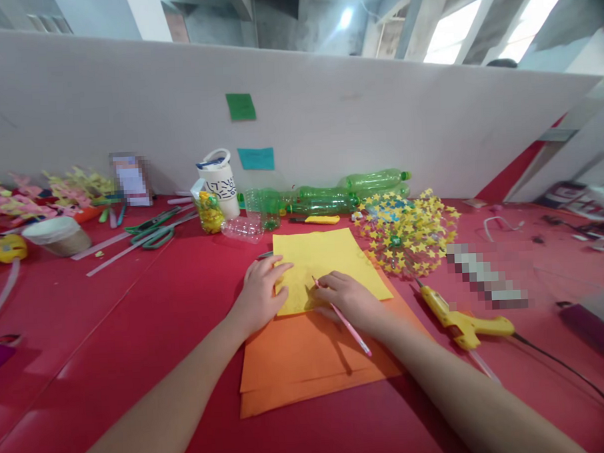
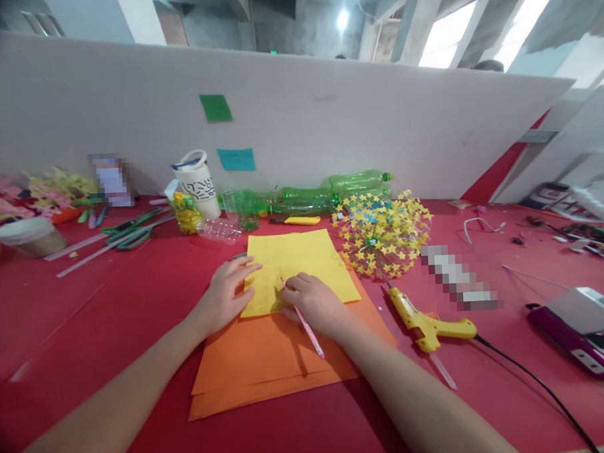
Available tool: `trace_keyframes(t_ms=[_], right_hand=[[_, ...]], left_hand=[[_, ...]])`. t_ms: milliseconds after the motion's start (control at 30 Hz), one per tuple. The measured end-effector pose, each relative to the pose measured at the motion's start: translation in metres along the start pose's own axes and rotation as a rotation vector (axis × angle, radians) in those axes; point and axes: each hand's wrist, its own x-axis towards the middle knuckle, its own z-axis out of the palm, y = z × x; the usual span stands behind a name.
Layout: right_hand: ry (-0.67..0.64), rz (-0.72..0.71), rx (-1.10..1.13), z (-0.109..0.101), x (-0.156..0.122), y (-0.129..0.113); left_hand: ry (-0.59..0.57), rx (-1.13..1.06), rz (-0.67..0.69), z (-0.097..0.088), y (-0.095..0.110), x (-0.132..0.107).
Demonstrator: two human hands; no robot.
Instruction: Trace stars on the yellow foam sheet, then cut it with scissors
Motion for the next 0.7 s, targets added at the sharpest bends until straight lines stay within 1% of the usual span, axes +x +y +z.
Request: trace_keyframes(t_ms=[67,133,167,233,267,300,367,400,433,467,500,533,600,633,700], right_hand=[[0.004,-0.001,-0.040,-0.005,0.001,-0.004],[-0.010,0.014,-0.021,-0.015,-0.001,-0.012],[-0.038,0.007,0.023,-0.022,-0.002,-0.016],[-0.146,-0.040,0.165,-0.036,-0.005,-0.024],[-0.199,-0.040,0.227,-0.043,-0.006,-0.027],[-0.209,0.001,0.256,-0.048,-0.007,-0.027],[-0.137,0.156,0.222,-0.053,-0.008,-0.023],[-0.093,0.215,0.192,-0.052,-0.008,-0.019],[-0.058,0.242,0.158,-0.051,-0.009,-0.014],[-0.043,0.223,0.134,-0.048,-0.009,-0.010],[-0.044,0.176,0.127,-0.045,-0.010,-0.006],[-0.059,0.138,0.123,-0.043,-0.010,-0.004],[-0.085,0.111,0.127,-0.038,-0.009,-0.003],[-0.082,0.126,0.134,-0.037,-0.009,-0.004],[-0.043,0.223,0.175,-0.036,-0.006,-0.005]], left_hand=[[0.124,-0.055,-0.048,-0.003,-0.005,0.003],[0.224,-0.105,-0.092,-0.005,-0.009,0.006],[0.258,-0.124,-0.103,-0.006,-0.011,0.007],[0.279,-0.140,-0.114,-0.006,-0.014,0.008],[0.269,-0.137,-0.117,-0.005,-0.015,0.007],[0.249,-0.127,-0.120,-0.004,-0.015,0.007],[0.193,-0.097,-0.122,-0.001,-0.015,0.006],[0.165,-0.081,-0.112,0.000,-0.014,0.005],[0.138,-0.070,-0.093,0.001,-0.012,0.004],[0.109,-0.068,-0.068,0.001,-0.011,0.004],[0.078,-0.074,-0.036,0.001,-0.009,0.003],[0.046,-0.088,-0.004,0.000,-0.007,0.003],[-0.023,-0.128,0.055,-0.002,-0.002,0.002],[-0.060,-0.146,0.082,-0.003,0.001,0.001],[-0.146,-0.168,0.131,-0.007,0.007,0.000]])
